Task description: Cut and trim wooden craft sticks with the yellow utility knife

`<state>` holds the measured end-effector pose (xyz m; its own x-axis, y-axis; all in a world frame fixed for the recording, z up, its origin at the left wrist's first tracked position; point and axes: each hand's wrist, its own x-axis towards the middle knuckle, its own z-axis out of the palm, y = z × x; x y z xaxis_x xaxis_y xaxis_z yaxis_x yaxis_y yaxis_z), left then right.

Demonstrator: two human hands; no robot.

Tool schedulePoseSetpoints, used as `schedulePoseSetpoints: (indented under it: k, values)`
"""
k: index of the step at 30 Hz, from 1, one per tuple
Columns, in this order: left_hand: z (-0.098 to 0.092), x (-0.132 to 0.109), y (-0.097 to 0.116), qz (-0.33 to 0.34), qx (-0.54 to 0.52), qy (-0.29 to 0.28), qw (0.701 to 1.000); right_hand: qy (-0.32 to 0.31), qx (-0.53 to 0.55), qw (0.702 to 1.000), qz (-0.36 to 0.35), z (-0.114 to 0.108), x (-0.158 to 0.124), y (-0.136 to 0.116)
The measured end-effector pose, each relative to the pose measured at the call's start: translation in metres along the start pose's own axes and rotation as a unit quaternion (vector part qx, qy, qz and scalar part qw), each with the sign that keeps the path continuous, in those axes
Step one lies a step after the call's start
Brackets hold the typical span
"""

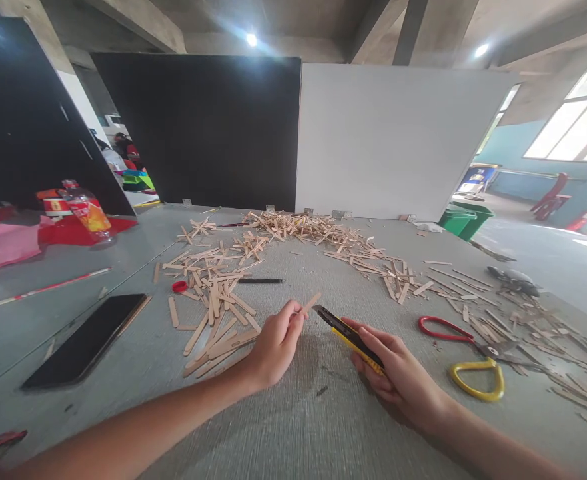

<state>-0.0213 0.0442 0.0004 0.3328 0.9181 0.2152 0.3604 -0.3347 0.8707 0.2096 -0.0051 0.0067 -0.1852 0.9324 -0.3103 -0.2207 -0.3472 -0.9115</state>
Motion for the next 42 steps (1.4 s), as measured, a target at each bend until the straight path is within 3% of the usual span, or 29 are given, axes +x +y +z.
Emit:
schedulePoseSetpoints:
  k: [42]
  values:
    - [-0.001, -0.002, -0.0014, 0.003, -0.004, -0.017, 1.0, -0.029, 0.004, 1.0, -0.007, -0.0047, 0.0037, 0.0042]
